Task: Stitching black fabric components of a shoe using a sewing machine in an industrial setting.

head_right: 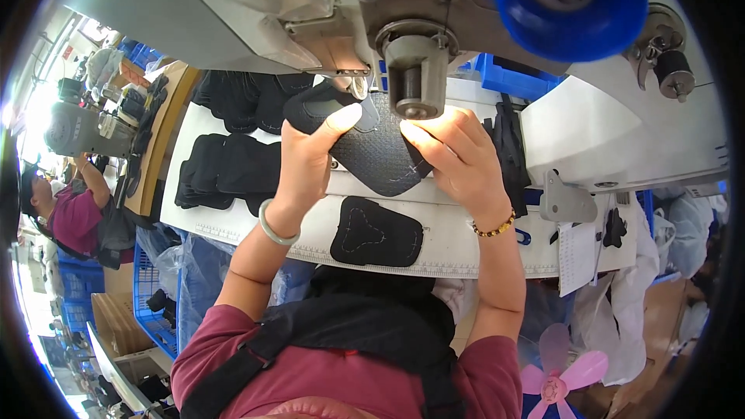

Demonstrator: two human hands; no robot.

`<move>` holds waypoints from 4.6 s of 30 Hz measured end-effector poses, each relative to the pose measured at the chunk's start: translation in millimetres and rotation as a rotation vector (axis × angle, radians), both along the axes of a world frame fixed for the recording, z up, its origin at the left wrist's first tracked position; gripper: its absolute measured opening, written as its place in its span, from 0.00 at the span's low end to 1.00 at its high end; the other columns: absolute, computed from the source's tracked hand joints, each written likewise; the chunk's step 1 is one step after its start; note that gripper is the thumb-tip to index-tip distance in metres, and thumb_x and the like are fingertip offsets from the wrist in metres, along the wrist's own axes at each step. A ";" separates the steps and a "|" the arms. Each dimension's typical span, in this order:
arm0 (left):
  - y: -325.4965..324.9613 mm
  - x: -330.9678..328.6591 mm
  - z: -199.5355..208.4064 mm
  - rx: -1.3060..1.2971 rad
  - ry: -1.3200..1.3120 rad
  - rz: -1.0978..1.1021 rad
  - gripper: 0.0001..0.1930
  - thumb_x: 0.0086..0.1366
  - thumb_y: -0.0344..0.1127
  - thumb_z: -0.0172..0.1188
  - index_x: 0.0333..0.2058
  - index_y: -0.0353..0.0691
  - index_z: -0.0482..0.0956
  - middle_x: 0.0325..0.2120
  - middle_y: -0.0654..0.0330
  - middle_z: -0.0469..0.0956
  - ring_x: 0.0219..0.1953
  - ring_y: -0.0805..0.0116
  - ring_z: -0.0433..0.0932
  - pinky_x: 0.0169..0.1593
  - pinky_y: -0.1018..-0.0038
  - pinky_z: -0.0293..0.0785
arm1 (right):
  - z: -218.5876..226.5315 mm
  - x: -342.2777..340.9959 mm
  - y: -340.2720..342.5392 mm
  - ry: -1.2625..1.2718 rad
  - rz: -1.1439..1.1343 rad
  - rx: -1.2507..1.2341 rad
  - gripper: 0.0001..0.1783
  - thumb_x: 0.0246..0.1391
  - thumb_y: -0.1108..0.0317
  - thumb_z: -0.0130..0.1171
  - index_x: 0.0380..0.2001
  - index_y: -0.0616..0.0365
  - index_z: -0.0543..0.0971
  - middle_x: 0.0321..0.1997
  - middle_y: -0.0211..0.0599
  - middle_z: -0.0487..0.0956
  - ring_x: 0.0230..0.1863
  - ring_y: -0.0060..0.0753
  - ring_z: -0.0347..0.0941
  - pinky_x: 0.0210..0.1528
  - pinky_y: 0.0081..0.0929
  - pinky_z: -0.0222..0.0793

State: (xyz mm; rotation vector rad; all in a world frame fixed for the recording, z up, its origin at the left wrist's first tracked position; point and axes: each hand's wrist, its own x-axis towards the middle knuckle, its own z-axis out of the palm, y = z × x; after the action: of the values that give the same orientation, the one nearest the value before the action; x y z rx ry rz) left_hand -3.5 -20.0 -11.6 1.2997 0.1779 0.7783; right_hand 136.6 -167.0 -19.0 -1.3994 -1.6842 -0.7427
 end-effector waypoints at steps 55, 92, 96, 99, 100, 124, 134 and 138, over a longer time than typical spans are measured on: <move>83.9 10.1 18.3 -0.245 0.323 -0.639 0.14 0.61 0.33 0.56 0.40 0.27 0.76 0.33 0.54 0.80 0.33 0.67 0.81 0.39 0.72 0.77 | 5.9 -15.0 12.2 -0.081 -0.245 0.083 0.15 0.35 0.75 0.62 0.32 0.52 0.79 0.32 0.24 0.75 0.33 0.31 0.69 0.44 0.32 0.64; 5.9 -6.2 -9.5 -0.301 -0.116 0.019 0.10 0.65 0.30 0.53 0.43 0.33 0.75 0.40 0.62 0.77 0.41 0.75 0.76 0.48 0.78 0.70 | 7.5 13.8 -19.7 0.625 -0.429 -0.029 0.07 0.51 0.75 0.59 0.33 0.61 0.73 0.33 0.40 0.74 0.33 0.34 0.74 0.38 0.27 0.69; 11.3 -2.1 -11.2 -0.319 -0.178 -0.009 0.07 0.64 0.27 0.56 0.40 0.32 0.77 0.37 0.61 0.78 0.40 0.77 0.75 0.48 0.80 0.68 | -25.1 -6.9 -59.7 0.629 -0.465 -0.659 0.09 0.49 0.75 0.60 0.34 0.65 0.72 0.35 0.39 0.74 0.37 0.37 0.73 0.42 0.29 0.68; 19.9 0.3 -13.7 -0.351 -0.143 0.028 0.04 0.63 0.26 0.58 0.36 0.34 0.77 0.33 0.62 0.79 0.36 0.77 0.76 0.45 0.81 0.70 | -66.8 -18.6 -70.5 0.442 -0.409 -0.567 0.10 0.49 0.73 0.59 0.32 0.67 0.71 0.34 0.45 0.72 0.41 0.47 0.70 0.46 0.36 0.66; 28.7 -5.0 -15.8 -0.358 -0.135 0.037 0.04 0.63 0.26 0.58 0.36 0.34 0.77 0.33 0.62 0.79 0.36 0.77 0.76 0.45 0.81 0.70 | -70.5 -20.8 -68.5 0.483 -0.438 -0.545 0.09 0.50 0.73 0.58 0.32 0.69 0.72 0.37 0.46 0.74 0.44 0.47 0.70 0.47 0.36 0.66; -39.3 -98.4 -102.5 -0.061 0.608 -0.070 0.19 0.60 0.34 0.62 0.46 0.28 0.73 0.31 0.59 0.73 0.34 0.73 0.72 0.38 0.76 0.70 | -110.5 -112.9 -55.7 0.340 -0.101 -0.545 0.19 0.42 0.79 0.59 0.42 0.63 0.77 0.51 0.44 0.74 0.53 0.43 0.69 0.53 0.34 0.66; -53.6 -55.7 -59.5 0.001 0.321 -0.110 0.13 0.65 0.31 0.56 0.45 0.30 0.71 0.36 0.60 0.77 0.37 0.79 0.73 0.41 0.79 0.73 | -72.6 -85.1 -41.1 0.263 -0.121 -0.203 0.17 0.43 0.76 0.66 0.40 0.54 0.80 0.51 0.34 0.75 0.49 0.40 0.69 0.54 0.37 0.66; -47.0 -50.3 -38.1 0.080 0.340 -0.104 0.14 0.65 0.32 0.58 0.46 0.31 0.72 0.36 0.63 0.78 0.37 0.81 0.74 0.41 0.82 0.73 | -52.1 -76.1 -33.5 0.222 -0.121 -0.113 0.17 0.41 0.76 0.67 0.38 0.55 0.80 0.49 0.34 0.76 0.48 0.39 0.69 0.52 0.36 0.67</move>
State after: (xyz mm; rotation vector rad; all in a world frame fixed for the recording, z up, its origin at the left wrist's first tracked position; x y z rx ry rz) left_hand -53.8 -66.9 -49.7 1.5002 0.3502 0.4757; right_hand 60.5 -200.4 -71.1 -1.6114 -1.4981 -0.5422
